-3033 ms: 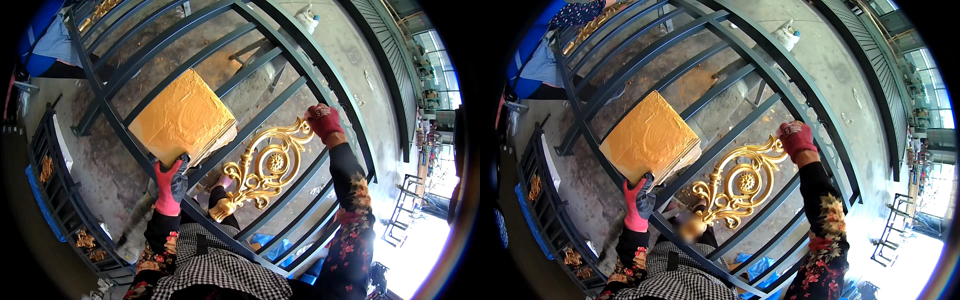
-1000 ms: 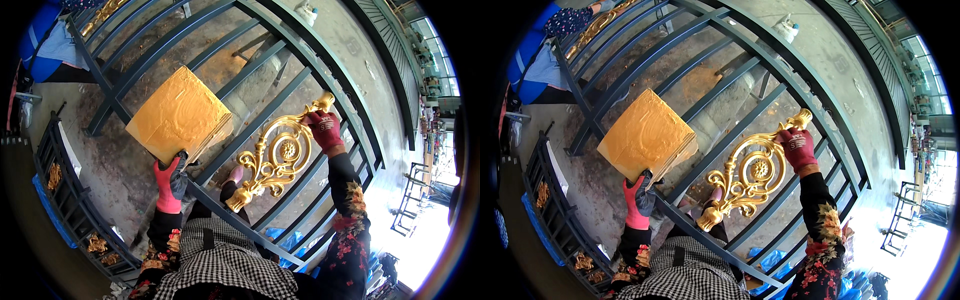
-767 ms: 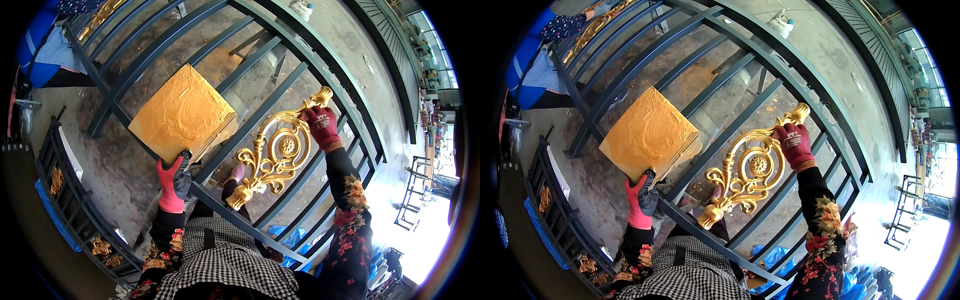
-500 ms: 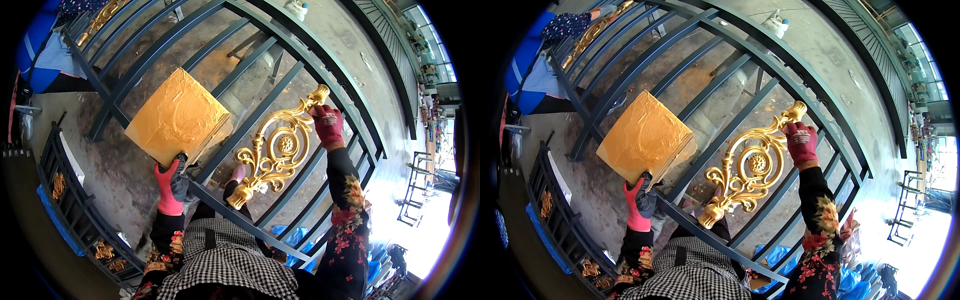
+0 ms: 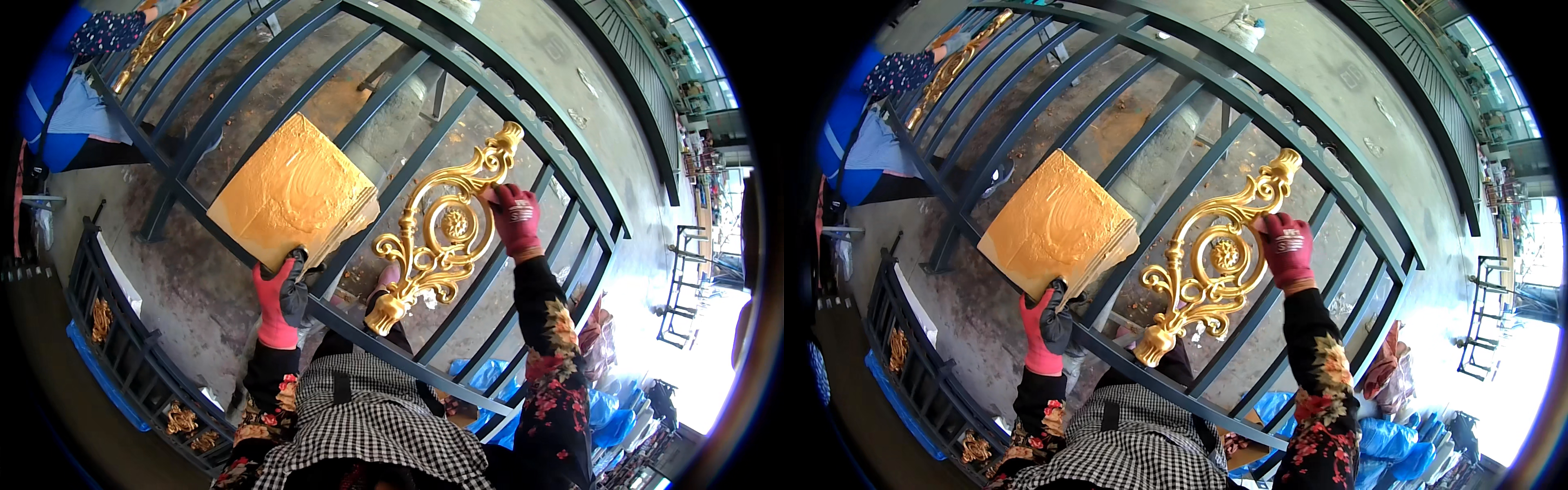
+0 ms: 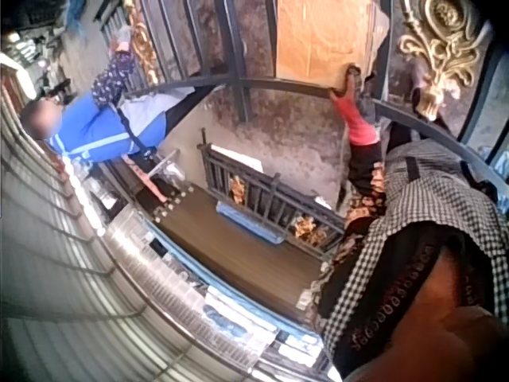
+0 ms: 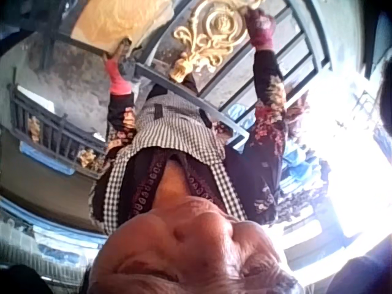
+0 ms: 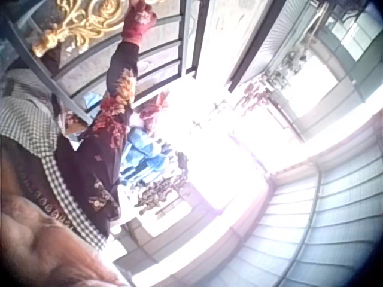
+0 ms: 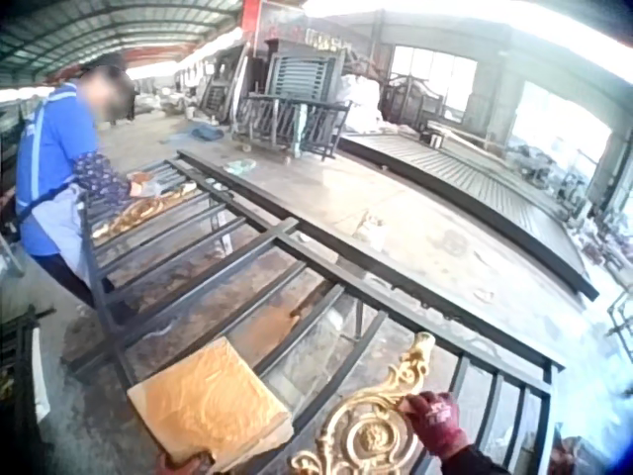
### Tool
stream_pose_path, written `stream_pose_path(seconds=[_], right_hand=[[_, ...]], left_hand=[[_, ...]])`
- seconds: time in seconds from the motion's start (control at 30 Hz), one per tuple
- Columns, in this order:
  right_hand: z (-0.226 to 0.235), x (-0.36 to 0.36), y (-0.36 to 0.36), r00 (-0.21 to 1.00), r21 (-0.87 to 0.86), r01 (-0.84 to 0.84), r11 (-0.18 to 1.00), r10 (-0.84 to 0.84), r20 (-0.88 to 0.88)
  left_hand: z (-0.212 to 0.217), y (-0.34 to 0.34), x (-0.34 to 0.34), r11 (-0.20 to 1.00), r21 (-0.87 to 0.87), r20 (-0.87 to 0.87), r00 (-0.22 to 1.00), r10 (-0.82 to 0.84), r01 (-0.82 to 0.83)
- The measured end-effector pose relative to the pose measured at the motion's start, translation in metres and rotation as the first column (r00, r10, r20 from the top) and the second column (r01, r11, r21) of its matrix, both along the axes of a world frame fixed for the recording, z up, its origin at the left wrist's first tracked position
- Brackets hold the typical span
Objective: The person applies gold leaf to an ornate metal gate using a sponge. They repeatedly dab the sponge onto the gold leaf pad and press it onto the gate's decorative elements, covering the surface with gold.
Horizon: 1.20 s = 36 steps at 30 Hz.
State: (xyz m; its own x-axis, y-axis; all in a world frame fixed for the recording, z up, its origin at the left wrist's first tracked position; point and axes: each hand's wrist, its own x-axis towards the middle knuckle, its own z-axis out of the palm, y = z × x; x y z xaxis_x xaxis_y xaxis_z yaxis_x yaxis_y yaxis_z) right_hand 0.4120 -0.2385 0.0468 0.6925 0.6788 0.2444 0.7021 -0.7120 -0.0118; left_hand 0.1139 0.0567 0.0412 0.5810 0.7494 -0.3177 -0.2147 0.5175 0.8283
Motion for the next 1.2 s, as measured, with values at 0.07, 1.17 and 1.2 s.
stream_pose_path(seconds=[0.07, 1.17, 1.2], right_hand=[[-0.014, 0.003, -0.01, 0.996, -0.097, 0.084, 0.992, -0.083, 0.02], [-0.007, 0.001, 0.008, 0.988, -0.001, 0.104, 0.995, -0.103, -0.113], [-0.01, 0.003, 0.022, 0.993, 0.048, 0.027, 0.998, -0.021, -0.116]], left_hand=[[-0.002, -0.002, 0.002, 0.953, 0.295, -0.118, 0.992, -0.037, 0.071], [-0.038, -0.008, -0.019, 0.827, 0.509, -0.291, 0.952, -0.095, 0.238], [-0.035, -0.01, -0.014, 0.919, 0.346, -0.239, 0.965, -0.112, 0.192]])
